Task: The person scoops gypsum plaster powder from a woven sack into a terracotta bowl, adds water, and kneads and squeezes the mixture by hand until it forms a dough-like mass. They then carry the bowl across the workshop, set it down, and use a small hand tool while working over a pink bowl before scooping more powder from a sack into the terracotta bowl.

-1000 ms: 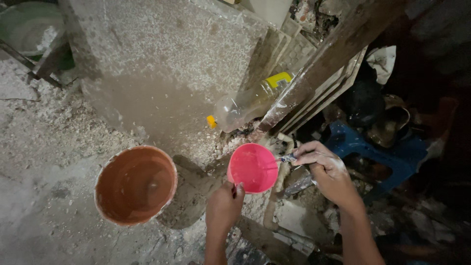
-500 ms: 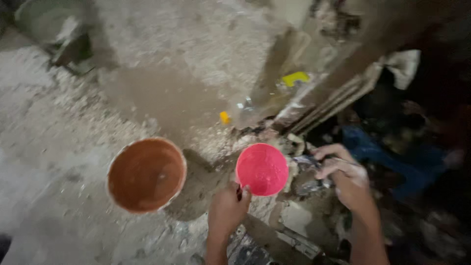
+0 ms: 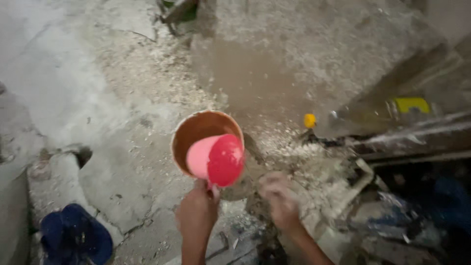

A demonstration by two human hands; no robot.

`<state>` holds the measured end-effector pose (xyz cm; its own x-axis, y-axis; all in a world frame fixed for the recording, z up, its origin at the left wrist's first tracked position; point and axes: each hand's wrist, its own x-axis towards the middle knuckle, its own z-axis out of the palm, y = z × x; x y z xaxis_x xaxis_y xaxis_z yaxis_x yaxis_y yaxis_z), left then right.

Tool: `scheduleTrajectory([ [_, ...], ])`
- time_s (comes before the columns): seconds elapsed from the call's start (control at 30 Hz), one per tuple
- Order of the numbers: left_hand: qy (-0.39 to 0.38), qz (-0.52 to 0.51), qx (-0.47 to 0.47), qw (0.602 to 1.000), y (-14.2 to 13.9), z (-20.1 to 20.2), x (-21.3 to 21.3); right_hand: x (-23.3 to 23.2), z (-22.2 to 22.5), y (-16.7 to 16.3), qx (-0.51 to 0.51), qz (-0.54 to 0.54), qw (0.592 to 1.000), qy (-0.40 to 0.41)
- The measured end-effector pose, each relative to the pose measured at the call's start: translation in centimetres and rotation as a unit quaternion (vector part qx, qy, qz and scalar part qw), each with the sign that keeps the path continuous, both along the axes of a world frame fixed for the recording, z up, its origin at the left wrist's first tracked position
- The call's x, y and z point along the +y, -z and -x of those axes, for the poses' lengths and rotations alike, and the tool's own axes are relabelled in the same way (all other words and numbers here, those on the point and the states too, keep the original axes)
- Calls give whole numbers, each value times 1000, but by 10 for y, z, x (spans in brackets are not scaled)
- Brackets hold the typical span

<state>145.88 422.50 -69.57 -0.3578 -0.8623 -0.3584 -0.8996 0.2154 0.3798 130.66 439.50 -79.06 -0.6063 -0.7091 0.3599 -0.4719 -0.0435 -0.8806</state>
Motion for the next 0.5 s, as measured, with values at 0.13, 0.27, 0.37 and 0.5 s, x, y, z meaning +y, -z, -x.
scheduleTrajectory([
  [0.13, -37, 136, -2, 990, 29, -7, -33, -49, -13, 65, -83, -242, 962, -98],
  [0.27, -82, 182, -2, 980, 69, -13, -58, -68, -18, 76, -71, -304, 936, -161],
  [0.37, -65, 215, -15, 974, 101, -21, -66, -70, -11, 68, -202, -427, 868, -154],
  [0.5, -58, 197, 44, 978, 134, -32, -64, -62, 10, 68, -354, -486, 795, -80],
])
